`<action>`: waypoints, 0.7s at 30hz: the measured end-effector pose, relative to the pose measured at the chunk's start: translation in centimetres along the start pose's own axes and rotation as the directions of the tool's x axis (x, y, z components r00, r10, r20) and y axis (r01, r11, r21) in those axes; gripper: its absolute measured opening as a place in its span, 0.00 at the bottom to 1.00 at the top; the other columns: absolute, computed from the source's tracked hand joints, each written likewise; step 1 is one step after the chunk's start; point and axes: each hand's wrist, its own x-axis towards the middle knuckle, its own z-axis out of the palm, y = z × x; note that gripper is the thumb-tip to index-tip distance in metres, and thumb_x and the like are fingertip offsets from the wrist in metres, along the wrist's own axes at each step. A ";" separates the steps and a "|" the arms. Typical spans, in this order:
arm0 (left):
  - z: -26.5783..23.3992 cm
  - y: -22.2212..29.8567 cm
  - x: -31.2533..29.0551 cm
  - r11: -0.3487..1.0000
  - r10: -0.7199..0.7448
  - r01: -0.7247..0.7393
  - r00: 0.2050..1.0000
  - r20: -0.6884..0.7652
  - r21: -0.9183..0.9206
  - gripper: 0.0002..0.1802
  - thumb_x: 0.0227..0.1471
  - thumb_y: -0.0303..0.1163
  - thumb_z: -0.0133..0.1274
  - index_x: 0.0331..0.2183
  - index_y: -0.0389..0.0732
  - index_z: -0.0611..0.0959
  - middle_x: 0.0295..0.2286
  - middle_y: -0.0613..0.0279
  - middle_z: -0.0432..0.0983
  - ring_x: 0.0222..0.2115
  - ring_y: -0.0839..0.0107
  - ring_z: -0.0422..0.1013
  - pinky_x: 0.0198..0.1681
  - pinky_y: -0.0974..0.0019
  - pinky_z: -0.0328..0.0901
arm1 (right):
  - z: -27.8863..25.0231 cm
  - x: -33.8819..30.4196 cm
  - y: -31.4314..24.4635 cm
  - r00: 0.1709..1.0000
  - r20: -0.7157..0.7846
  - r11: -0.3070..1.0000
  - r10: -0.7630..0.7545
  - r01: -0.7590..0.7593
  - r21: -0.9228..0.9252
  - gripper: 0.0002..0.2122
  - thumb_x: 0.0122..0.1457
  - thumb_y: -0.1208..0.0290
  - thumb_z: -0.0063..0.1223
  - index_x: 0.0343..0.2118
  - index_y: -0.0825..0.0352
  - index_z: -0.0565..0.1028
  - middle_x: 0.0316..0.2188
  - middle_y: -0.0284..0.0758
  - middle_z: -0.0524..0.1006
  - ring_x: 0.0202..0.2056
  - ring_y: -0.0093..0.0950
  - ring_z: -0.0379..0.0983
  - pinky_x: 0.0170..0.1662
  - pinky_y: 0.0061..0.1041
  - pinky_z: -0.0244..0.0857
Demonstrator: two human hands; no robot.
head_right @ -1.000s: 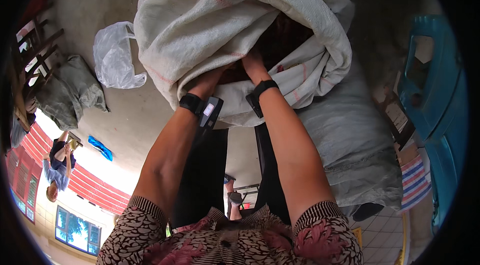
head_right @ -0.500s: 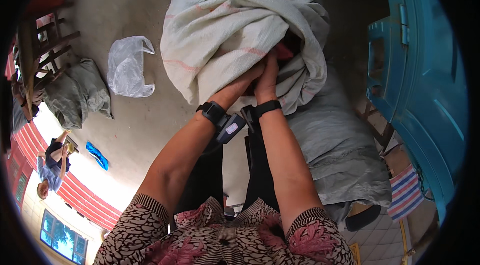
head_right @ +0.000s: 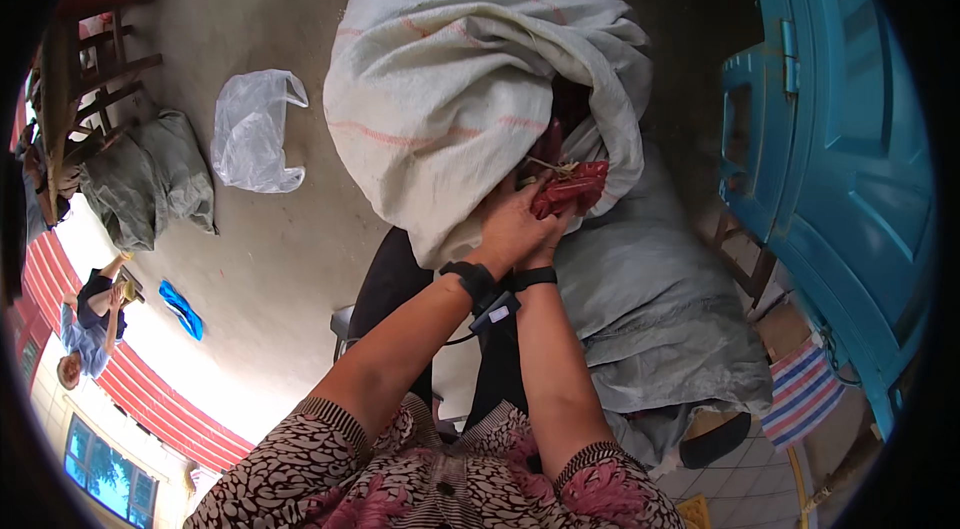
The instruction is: The person reaches into a bag to pull out dried peppers and places them onto a tray. They pick up a pepper, cut it with shears, drop the stem into a bucket, and eventually pour the tray contents back into the bag.
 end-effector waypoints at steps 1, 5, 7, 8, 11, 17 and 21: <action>0.4 -0.3 -0.2 0.956 0.152 -0.103 0.975 -0.161 0.276 0.34 0.39 0.44 0.54 0.52 0.51 0.72 0.52 0.50 0.63 0.52 0.46 0.57 0.54 0.54 0.55 | -0.5 0.0 0.1 0.982 0.112 0.940 0.151 -0.178 0.292 0.26 0.61 0.45 0.33 0.52 0.63 0.65 0.48 0.35 0.69 0.49 0.30 0.64 0.54 0.30 0.56; 0.7 0.0 -0.8 0.830 0.408 -0.203 0.856 -0.318 0.519 0.30 0.35 0.52 0.59 0.43 0.52 0.80 0.55 0.55 0.58 0.54 0.48 0.52 0.53 0.40 0.50 | -2.1 -0.8 -0.1 0.983 0.086 0.943 0.163 -0.181 0.280 0.27 0.61 0.45 0.33 0.52 0.63 0.65 0.48 0.35 0.69 0.49 0.30 0.64 0.54 0.30 0.57; 0.7 1.2 -1.5 0.820 0.410 -0.201 0.860 -0.305 0.535 0.32 0.35 0.51 0.59 0.47 0.56 0.78 0.54 0.55 0.58 0.53 0.44 0.52 0.55 0.41 0.48 | -2.1 -0.9 -0.6 0.985 0.078 0.946 0.151 -0.167 0.276 0.27 0.61 0.45 0.33 0.52 0.63 0.65 0.48 0.35 0.69 0.49 0.31 0.64 0.54 0.30 0.57; 0.7 1.8 -2.3 0.774 0.480 -0.235 0.823 -0.302 0.588 0.32 0.34 0.51 0.60 0.47 0.57 0.78 0.54 0.56 0.57 0.54 0.45 0.51 0.54 0.40 0.47 | -1.7 -0.7 -1.0 0.987 0.080 0.948 0.140 -0.157 0.276 0.27 0.61 0.45 0.33 0.52 0.63 0.65 0.48 0.35 0.69 0.49 0.31 0.64 0.54 0.30 0.57; 0.0 3.9 -4.1 0.707 0.588 -0.305 0.754 -0.291 0.638 0.34 0.33 0.49 0.61 0.48 0.58 0.77 0.55 0.57 0.57 0.56 0.47 0.48 0.51 0.38 0.47 | 0.0 -0.6 -2.4 0.989 0.092 0.952 0.117 -0.139 0.272 0.27 0.61 0.45 0.33 0.52 0.63 0.65 0.48 0.35 0.69 0.49 0.31 0.64 0.54 0.30 0.57; -1.8 8.9 -9.5 0.662 0.709 -0.429 0.624 -0.327 0.615 0.37 0.30 0.45 0.64 0.49 0.57 0.76 0.54 0.57 0.57 0.55 0.46 0.50 0.53 0.43 0.48 | 5.7 -0.8 -7.4 0.987 0.146 0.965 0.059 -0.094 0.244 0.27 0.61 0.45 0.33 0.51 0.64 0.65 0.47 0.35 0.69 0.49 0.31 0.64 0.53 0.31 0.58; -2.5 11.6 -13.0 0.644 0.744 -0.466 0.566 -0.354 0.607 0.37 0.29 0.44 0.64 0.49 0.57 0.76 0.54 0.57 0.58 0.54 0.46 0.51 0.54 0.44 0.48 | 9.6 -2.2 -11.4 0.986 0.165 0.973 0.005 -0.044 0.229 0.27 0.61 0.44 0.33 0.51 0.64 0.65 0.47 0.35 0.69 0.49 0.31 0.65 0.53 0.31 0.58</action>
